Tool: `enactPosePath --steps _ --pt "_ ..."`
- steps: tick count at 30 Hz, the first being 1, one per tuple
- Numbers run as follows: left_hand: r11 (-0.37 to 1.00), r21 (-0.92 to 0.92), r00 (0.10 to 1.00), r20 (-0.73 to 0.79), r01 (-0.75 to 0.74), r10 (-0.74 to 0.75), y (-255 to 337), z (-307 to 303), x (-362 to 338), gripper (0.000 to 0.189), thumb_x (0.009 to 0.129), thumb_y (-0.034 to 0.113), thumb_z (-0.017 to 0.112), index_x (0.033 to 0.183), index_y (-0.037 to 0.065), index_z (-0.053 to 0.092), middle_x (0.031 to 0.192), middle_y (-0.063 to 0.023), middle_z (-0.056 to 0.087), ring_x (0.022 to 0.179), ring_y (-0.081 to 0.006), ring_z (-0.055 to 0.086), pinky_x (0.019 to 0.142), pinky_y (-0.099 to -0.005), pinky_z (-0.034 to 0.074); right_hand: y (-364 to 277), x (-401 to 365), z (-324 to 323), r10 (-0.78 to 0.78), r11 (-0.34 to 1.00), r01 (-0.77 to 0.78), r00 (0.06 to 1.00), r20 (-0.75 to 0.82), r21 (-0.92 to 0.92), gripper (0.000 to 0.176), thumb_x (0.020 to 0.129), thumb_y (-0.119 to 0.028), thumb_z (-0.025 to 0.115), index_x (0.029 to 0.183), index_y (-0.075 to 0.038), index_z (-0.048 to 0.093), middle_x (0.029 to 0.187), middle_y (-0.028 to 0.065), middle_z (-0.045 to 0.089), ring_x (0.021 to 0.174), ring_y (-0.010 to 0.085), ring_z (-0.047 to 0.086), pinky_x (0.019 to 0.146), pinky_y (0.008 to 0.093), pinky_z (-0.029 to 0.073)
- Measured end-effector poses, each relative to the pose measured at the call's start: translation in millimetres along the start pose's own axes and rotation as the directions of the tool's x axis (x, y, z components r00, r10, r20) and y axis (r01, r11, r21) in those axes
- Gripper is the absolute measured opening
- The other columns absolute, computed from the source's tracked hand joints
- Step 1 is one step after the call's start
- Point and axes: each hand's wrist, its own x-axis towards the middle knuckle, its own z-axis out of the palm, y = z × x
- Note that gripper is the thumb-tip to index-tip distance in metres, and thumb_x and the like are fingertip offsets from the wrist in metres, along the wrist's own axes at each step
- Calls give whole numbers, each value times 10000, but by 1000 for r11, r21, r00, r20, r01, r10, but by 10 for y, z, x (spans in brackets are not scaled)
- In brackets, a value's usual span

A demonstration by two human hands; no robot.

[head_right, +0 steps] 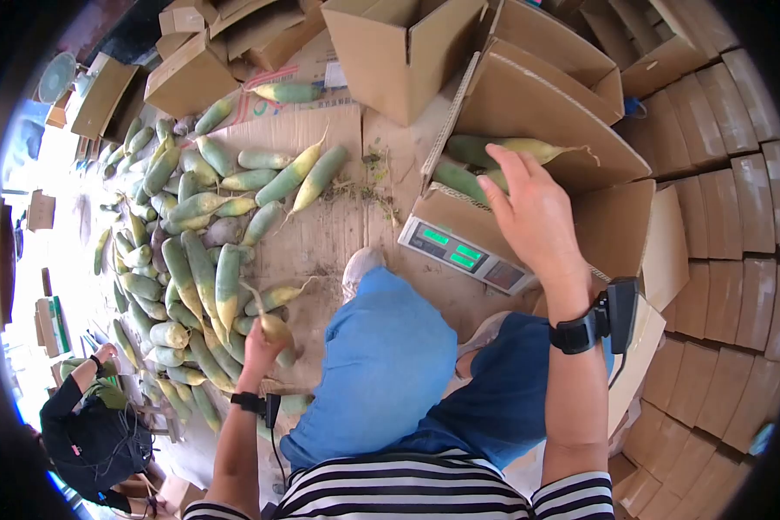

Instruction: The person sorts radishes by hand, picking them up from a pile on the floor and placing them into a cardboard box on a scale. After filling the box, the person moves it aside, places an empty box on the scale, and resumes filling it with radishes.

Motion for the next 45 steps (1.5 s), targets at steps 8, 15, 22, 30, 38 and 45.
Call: enactPosePath --steps 8,15,22,30,38,45 --pt "831 -203 850 -233 -517 472 2013 -430 -56 581 702 20 779 1234 -7 546 1255 -108 579 1137 -202 582 987 -352 468 -135 -62 -127 -114 988 127 982 -149 86 348 878 -201 679 1179 -40 613 1130 178 631 1028 368 609 889 410 511" --pt "311 -339 457 -577 -888 677 3467 -469 -455 778 690 103 816 1337 -44 410 1347 -224 507 1227 -315 538 1073 -415 424 -411 -83 -289 -374 861 468 849 -374 200 700 787 -335 768 1369 -75 477 1366 183 494 1212 379 521 1010 463 443" --pt "490 -707 750 -88 -511 655 3739 45 -151 562 852 87 690 1340 -46 445 1326 -160 538 1180 -227 564 1024 -345 440 -43 -163 -317 -313 937 350 862 -398 22 827 633 -147 798 1380 -89 447 1213 143 561 1108 361 549 947 488 452" --pt "906 -396 949 196 -152 245 1985 -134 185 380 919 157 670 1234 -29 566 1144 -100 645 1051 -186 619 920 -314 501 852 -267 -330 117 946 -122 993 -35 -300 758 638 -56 798 1328 -112 488 1186 127 556 1167 340 508 1031 453 389" --pt "980 -198 977 212 28 15 360 336 214 426 894 258 697 1191 -34 609 999 -130 703 928 -226 669 798 -349 540 928 -199 -177 139 941 -151 988 -63 -303 268 824 -84 645 1089 -59 619 1004 165 639 992 361 606 851 444 498" --pt "949 302 994 -89 89 -65 -294 158 193 397 774 248 751 1066 13 620 1050 -205 641 996 -387 615 892 -445 508 561 -230 -116 5 997 3 996 88 -83 257 876 -150 630 1113 -55 609 1049 182 628 974 386 605 840 455 499"
